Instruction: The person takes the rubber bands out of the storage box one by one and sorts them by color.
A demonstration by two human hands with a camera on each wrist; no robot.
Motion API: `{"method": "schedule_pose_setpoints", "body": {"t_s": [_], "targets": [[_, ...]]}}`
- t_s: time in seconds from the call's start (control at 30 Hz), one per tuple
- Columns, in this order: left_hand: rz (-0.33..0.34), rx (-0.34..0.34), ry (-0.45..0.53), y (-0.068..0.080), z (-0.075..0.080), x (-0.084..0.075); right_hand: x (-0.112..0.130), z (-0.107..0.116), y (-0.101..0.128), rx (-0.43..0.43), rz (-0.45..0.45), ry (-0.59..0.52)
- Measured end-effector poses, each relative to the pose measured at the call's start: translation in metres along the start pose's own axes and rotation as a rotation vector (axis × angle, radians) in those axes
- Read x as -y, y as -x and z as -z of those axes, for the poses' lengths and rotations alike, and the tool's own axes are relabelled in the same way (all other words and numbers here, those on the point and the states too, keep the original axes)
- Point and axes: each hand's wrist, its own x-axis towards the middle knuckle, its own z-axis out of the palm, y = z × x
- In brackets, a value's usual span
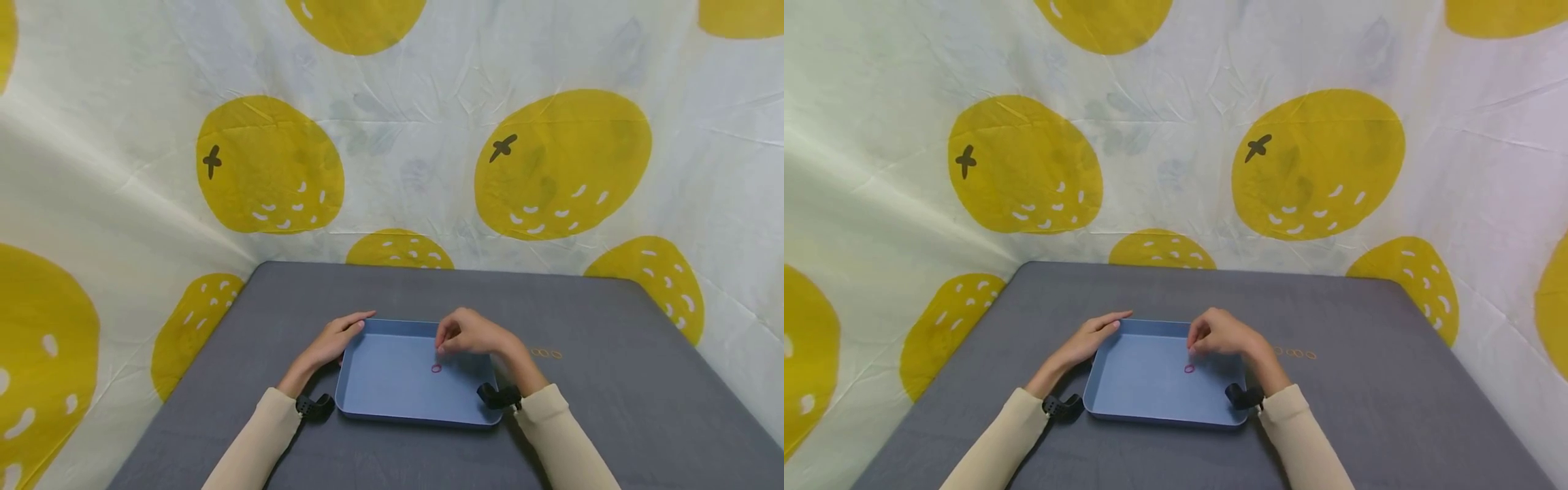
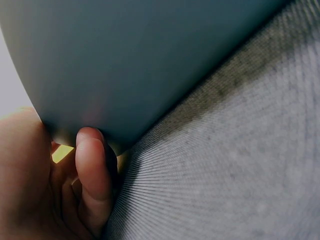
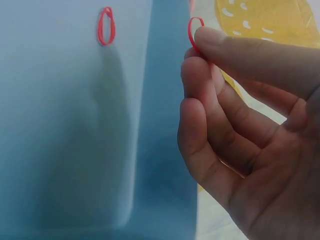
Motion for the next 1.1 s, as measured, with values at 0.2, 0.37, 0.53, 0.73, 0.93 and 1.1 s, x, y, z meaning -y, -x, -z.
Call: {"method": "schedule_pose_setpoints", "body": {"t_s": [0.2, 0.37, 0.53, 0.73, 0.93, 1.1], "targets": [[0.000, 0.002, -0.002, 0.001, 0.000, -0.001, 0.005, 0.007, 0.006, -0.025, -0.009, 0.016], [-0.005, 0.001, 0.006, 0.000, 0.000, -0.002, 0.010, 0.013, 0.008, -0.033, -0.007, 0.017], [-0.001, 0.002, 0.015, -0.001, 0.000, -0.002, 0.012, 0.017, 0.012, -0.047, -0.002, 0.021], [-0.008, -0.003, 0.033, -0.001, -0.001, -0.002, 0.011, 0.022, 0.024, -0.063, -0.020, 0.012], [-0.008, -0.003, 0.021, -0.001, -0.001, -0.001, 0.003, 0.030, 0.041, -0.078, -0.039, 0.015], [-0.024, 0.003, 0.004, -0.002, -0.001, 0.001, -0.005, 0.036, 0.055, -0.090, -0.051, 0.020]]}}
